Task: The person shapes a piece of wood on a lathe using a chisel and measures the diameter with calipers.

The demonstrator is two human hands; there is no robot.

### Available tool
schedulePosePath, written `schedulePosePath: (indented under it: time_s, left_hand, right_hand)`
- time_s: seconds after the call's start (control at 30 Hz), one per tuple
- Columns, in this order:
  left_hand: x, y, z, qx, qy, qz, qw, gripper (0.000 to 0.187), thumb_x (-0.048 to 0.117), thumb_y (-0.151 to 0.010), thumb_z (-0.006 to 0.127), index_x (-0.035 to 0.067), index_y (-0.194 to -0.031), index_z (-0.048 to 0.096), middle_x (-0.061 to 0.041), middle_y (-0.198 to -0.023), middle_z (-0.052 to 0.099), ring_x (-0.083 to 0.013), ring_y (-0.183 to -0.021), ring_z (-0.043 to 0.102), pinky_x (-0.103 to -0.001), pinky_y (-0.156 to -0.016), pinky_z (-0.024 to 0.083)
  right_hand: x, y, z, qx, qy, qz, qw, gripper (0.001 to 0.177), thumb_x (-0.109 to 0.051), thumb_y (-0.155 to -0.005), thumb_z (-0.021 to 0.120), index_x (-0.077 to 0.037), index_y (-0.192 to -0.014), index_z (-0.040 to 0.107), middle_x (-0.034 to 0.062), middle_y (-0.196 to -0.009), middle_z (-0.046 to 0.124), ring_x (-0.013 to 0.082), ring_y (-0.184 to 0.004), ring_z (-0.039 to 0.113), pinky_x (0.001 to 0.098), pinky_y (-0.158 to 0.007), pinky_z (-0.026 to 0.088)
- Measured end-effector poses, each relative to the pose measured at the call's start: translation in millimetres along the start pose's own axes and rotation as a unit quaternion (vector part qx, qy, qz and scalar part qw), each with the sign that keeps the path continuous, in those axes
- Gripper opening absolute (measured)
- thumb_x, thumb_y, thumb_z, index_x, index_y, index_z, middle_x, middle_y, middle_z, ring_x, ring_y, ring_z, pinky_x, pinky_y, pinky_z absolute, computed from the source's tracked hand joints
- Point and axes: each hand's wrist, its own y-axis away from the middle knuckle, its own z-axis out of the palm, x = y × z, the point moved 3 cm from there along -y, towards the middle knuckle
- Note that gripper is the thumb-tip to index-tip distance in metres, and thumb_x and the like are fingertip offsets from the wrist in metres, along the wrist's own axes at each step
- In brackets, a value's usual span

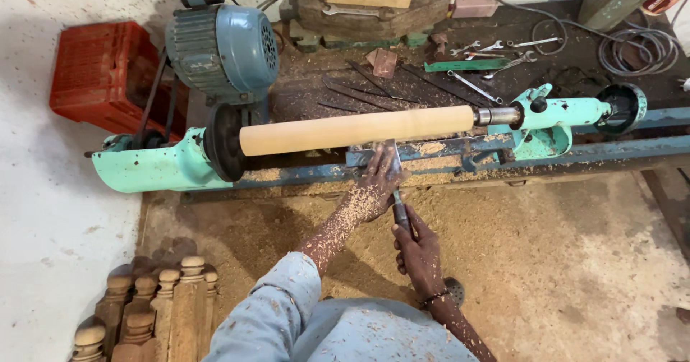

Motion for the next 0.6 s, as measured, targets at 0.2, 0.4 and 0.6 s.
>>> schedulePosePath:
  time_s: [0.2,0.4,0.6]
  left_hand:
    - [-1,-1,-33,0.105,0.207,0.004,0.973,0.084,0.026,-0.095,0.070,0.022,-0.163,0.021,-0.031,-0.167,0.003,-0.0486,-0.156,0.001,-0.065,-0.125,0.030]
    - [-4,-7,-39,0.017,0.169,-0.019,0.985,0.080,0.014,-0.092,0.068,0.033,-0.162,0.033,-0.026,-0.170,0.006,-0.0493,-0.156,0.001,-0.055,-0.123,0.029]
    - [0,-9,-63,0.056,0.195,-0.024,0.979,0.075,0.014,-0.089,0.071,0.027,-0.156,0.042,-0.022,-0.170,0.007,-0.0463,-0.157,0.006,-0.059,-0.124,0.035]
  right_hand:
    - [-2,0,-1,-0.002,0.013,-0.015,1.000,0.063,-0.016,-0.093,0.065,-0.024,-0.153,0.050,0.0019,-0.065,0.055,0.0106,-0.043,0.045,0.0290,-0.037,0.039]
    - [-1,-4,-5,0.014,0.027,-0.005,1.000,0.062,-0.017,-0.092,0.067,-0.026,-0.152,0.052,0.0029,-0.064,0.056,0.0112,-0.043,0.046,0.0292,-0.037,0.039]
    - [0,-5,-10,0.025,0.021,-0.003,0.999,0.062,-0.017,-0.092,0.067,-0.026,-0.152,0.053,0.0024,-0.065,0.056,0.0104,-0.044,0.046,0.0287,-0.038,0.040]
